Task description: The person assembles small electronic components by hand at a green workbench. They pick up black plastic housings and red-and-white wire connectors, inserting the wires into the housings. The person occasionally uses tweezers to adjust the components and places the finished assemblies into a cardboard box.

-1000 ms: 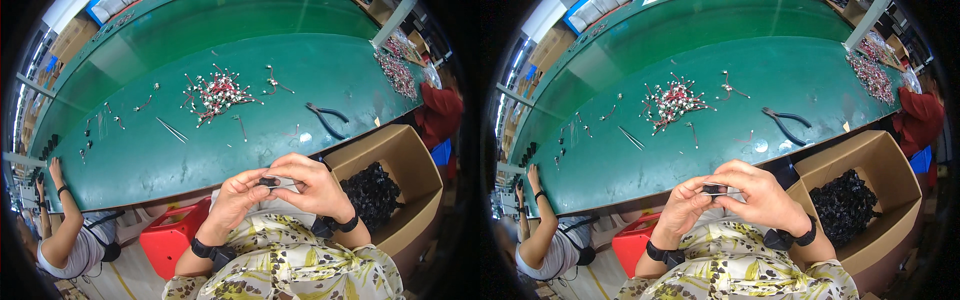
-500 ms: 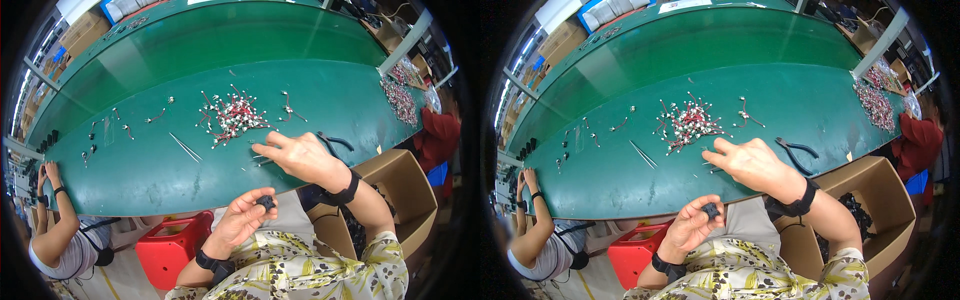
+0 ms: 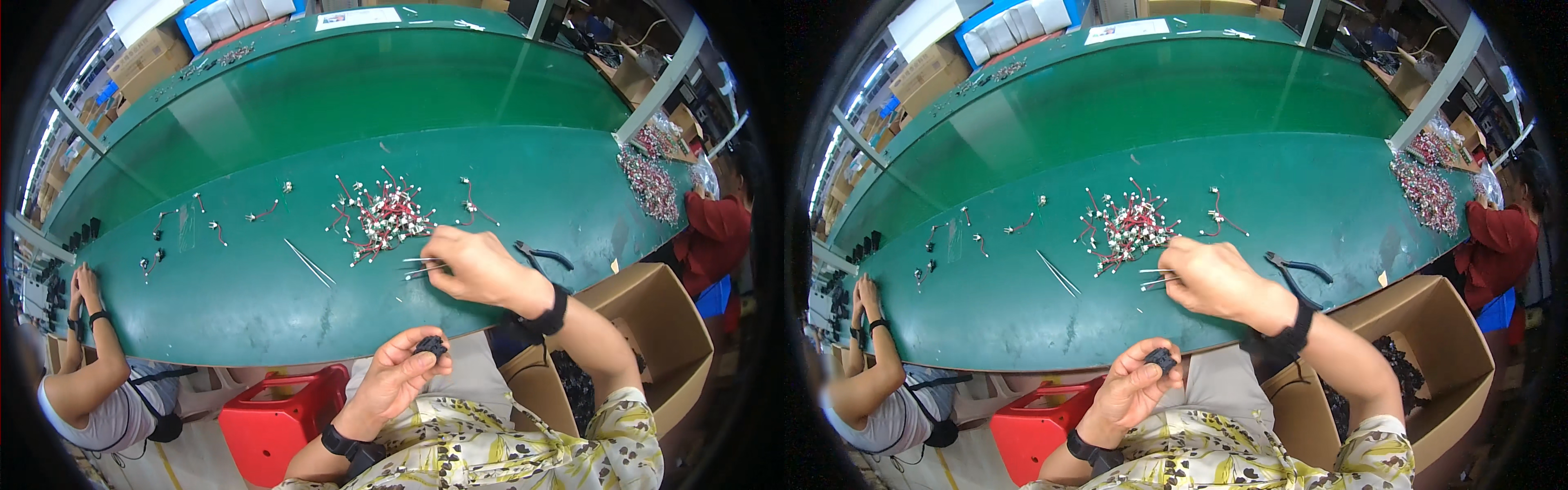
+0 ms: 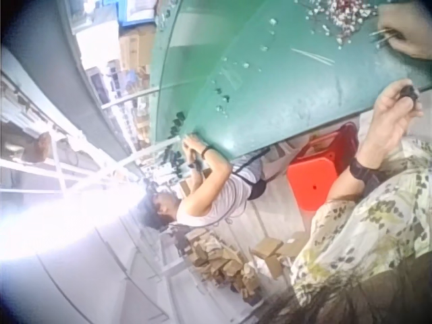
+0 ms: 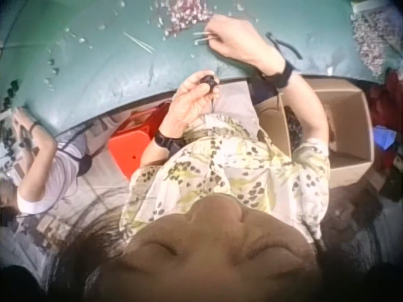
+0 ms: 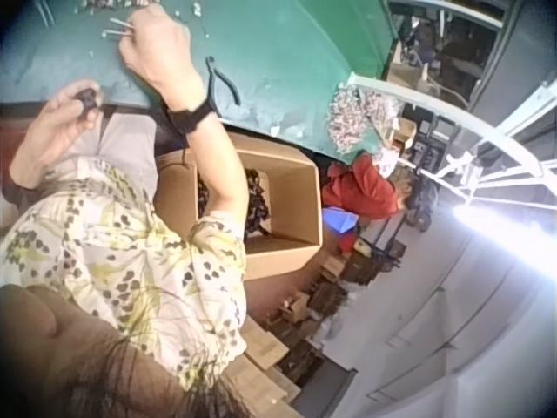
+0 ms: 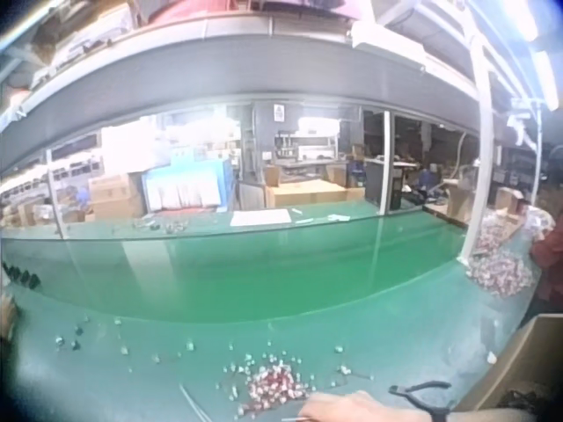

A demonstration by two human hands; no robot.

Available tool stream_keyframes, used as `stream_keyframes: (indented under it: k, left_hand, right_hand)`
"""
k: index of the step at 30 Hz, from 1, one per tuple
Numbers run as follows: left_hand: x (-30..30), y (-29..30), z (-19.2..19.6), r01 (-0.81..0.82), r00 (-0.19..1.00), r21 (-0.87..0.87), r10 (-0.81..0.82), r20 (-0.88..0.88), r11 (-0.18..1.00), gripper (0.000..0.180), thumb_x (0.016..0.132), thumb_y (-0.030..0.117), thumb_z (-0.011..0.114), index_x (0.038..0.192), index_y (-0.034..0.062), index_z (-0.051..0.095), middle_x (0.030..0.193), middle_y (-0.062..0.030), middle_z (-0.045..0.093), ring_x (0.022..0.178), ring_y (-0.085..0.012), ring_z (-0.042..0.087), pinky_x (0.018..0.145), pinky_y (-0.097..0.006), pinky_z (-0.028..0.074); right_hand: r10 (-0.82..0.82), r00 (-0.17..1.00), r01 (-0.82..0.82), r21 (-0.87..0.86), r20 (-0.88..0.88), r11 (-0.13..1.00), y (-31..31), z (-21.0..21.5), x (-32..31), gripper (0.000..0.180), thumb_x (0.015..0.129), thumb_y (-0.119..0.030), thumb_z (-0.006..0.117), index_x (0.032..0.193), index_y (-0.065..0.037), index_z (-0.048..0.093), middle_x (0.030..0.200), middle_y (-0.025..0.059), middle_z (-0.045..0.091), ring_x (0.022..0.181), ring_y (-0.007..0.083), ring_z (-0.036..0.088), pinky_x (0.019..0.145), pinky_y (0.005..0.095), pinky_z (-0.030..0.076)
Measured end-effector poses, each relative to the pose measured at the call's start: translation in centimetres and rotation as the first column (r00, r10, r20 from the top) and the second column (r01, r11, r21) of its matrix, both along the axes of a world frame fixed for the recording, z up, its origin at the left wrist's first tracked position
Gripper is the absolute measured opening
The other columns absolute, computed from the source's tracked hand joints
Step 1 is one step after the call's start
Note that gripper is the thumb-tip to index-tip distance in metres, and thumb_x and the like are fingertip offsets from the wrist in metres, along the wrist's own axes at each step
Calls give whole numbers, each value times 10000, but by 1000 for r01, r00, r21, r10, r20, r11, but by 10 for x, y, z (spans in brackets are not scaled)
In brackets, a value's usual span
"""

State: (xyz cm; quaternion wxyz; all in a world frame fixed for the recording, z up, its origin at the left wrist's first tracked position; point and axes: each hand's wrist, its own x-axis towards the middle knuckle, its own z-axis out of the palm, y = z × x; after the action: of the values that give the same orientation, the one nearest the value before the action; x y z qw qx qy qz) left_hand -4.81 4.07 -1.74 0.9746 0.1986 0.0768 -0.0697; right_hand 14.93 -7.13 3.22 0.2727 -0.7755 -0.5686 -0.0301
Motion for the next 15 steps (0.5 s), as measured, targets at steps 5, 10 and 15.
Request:
stream_keyframes:
  k: [5, 10, 15]
  left_hand:
    - [8, -1, 20, -300, 954, 210, 289, 78, 931, 325, 891, -37, 629, 1209, -2, 569, 1102, -119, 643, 994, -216, 660, 918, -360, 537]
    - [13, -20, 29, -365, 931, 373, 331, 154, 853, 362, 852, -89, 659, 1194, -11, 569, 1079, -87, 637, 972, -166, 646, 908, -317, 531]
    - [3, -25, 33, -366, 931, 462, 327, 164, 808, 353, 836, -81, 676, 1167, -9, 579, 1080, -89, 614, 959, -162, 633, 833, -327, 586]
  right_hand:
    - [193, -102, 331, 149, -976, 932, -37, 31, -54, 100, 897, -130, 667, 943, -44, 648, 652, -91, 457, 456, -5, 258, 404, 215, 178]
    - [375, -371, 504, 155, -849, 850, -57, 11, -99, 92, 918, -83, 620, 1000, -44, 635, 638, -88, 436, 436, 3, 261, 389, 208, 179]
    - [398, -287, 614, 152, -871, 775, -57, 7, -126, 89, 916, -81, 629, 998, -45, 634, 677, -71, 491, 462, 2, 297, 409, 199, 209]
